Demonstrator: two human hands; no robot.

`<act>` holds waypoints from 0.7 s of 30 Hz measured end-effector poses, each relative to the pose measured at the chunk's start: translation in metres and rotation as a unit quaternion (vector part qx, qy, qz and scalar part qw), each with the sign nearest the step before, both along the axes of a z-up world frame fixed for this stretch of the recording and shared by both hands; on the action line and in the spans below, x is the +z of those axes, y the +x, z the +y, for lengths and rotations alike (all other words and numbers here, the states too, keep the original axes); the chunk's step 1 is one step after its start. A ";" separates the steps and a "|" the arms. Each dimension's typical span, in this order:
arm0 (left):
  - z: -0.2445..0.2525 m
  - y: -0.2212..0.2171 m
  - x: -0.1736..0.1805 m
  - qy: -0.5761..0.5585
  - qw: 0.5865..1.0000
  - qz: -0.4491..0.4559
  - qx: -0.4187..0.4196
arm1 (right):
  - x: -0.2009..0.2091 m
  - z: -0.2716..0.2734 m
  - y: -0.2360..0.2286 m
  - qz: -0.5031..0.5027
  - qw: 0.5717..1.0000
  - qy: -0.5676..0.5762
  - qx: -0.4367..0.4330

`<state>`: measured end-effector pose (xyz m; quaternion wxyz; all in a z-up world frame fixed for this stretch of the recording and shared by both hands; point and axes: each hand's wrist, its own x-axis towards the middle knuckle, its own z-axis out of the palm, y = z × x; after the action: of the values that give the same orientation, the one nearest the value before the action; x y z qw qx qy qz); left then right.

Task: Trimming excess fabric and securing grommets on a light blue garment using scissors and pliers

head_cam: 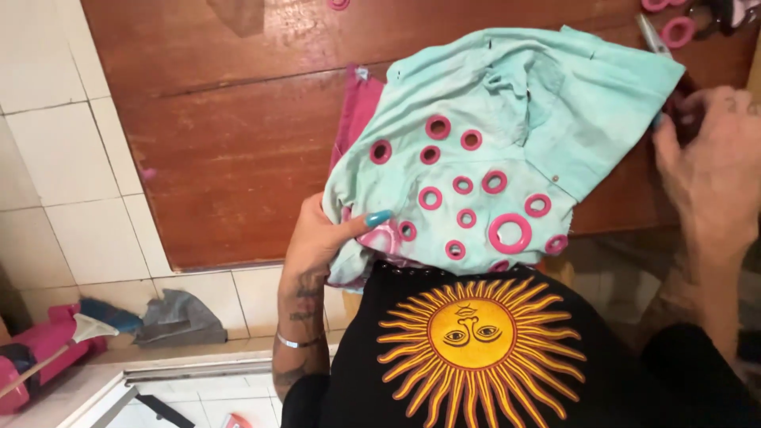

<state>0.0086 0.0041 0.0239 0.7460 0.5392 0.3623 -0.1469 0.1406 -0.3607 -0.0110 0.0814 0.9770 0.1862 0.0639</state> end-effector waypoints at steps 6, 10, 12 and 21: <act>-0.003 0.003 -0.001 0.018 1.000 0.020 0.014 | 0.003 -0.008 -0.010 0.013 0.999 0.039 -0.008; -0.004 0.003 -0.007 0.023 0.999 0.031 0.000 | 0.017 -0.008 -0.015 0.016 0.997 -0.042 -0.061; -0.004 0.000 -0.011 0.025 0.999 0.028 0.007 | 0.030 -0.001 -0.015 -0.013 0.998 0.058 -0.014; -0.007 0.001 -0.004 -0.008 0.999 0.012 0.034 | 0.022 0.002 0.016 0.025 0.999 -0.024 -0.001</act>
<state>0.0098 -0.0027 0.0202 0.7506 0.5186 0.3881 -0.1305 0.1571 -0.3589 0.0106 0.1004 0.9762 0.1892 0.0353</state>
